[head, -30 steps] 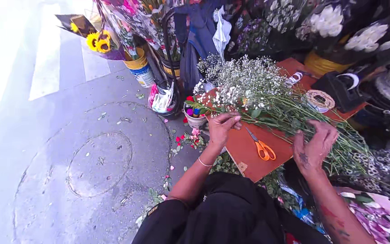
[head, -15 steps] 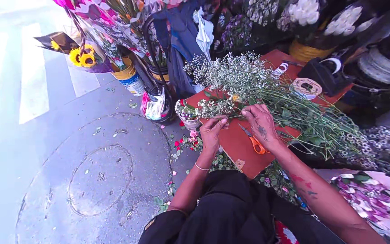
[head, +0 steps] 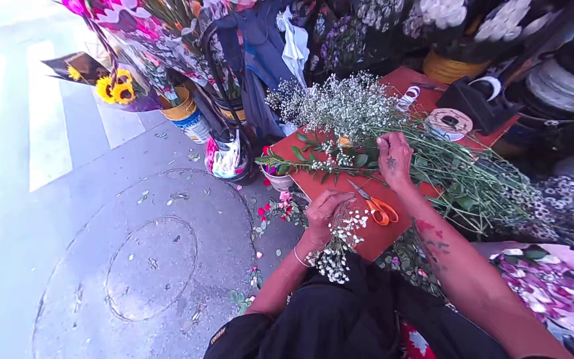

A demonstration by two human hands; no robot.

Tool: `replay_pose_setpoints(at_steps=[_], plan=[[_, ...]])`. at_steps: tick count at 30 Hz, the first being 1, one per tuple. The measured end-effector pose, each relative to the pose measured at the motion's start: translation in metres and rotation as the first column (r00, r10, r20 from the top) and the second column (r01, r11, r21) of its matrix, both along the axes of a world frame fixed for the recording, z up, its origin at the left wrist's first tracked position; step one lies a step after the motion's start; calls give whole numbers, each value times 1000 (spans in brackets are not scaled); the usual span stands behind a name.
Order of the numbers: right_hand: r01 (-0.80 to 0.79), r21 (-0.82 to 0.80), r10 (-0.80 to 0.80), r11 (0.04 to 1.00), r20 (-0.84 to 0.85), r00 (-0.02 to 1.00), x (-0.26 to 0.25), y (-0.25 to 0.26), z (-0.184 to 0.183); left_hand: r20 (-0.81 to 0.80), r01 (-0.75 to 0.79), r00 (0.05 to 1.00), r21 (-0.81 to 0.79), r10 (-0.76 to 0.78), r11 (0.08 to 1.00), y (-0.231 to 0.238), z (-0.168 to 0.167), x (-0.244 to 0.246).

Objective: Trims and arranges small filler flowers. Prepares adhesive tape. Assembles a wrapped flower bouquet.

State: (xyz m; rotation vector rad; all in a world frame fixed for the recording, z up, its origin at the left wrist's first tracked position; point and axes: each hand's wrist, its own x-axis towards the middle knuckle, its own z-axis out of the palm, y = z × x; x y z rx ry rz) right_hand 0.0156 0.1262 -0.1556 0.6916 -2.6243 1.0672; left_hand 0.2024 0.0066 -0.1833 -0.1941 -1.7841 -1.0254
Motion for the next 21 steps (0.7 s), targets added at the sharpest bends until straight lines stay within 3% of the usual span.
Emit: replay_pose_setpoints(at_steps=[2, 4, 7, 11, 13, 15, 17, 19, 21], plan=[[-134, -52, 125, 990, -161, 979, -13, 3, 3, 127, 48, 988, 317, -93, 947, 0, -1, 2], [-293, -114, 244, 949, -323, 915, -15, -5, 11, 158, 114, 949, 634, -273, 765, -3, 7, 1], [-445, -141, 363, 884, -393, 845, -15, -32, 27, 106, 202, 904, 749, -415, 632, -8, 26, 0], [-540, 68, 540, 839, -215, 813, 2, -53, 40, 95, 263, 834, 798, -543, 543, -13, 47, 5], [-549, -51, 524, 835, -234, 819, 25, -43, 46, 146, 242, 809, 800, -570, 549, -20, 49, 9], [-564, -201, 550, 801, -125, 826, 52, -20, 58, 190, 231, 809, 768, -556, 598, -23, 45, 11], [-581, -192, 589, 791, -15, 808, 76, 1, 67, 288, 199, 817, 673, -500, 713, -21, 43, 13], [-551, -103, 552, 828, -25, 834, 93, 13, 67, 384, 189, 820, 519, -425, 833, -14, 46, 11], [-498, -95, 491, 862, -90, 867, 101, 21, 62, 438, 242, 785, 433, -437, 868, -6, 51, 7]])
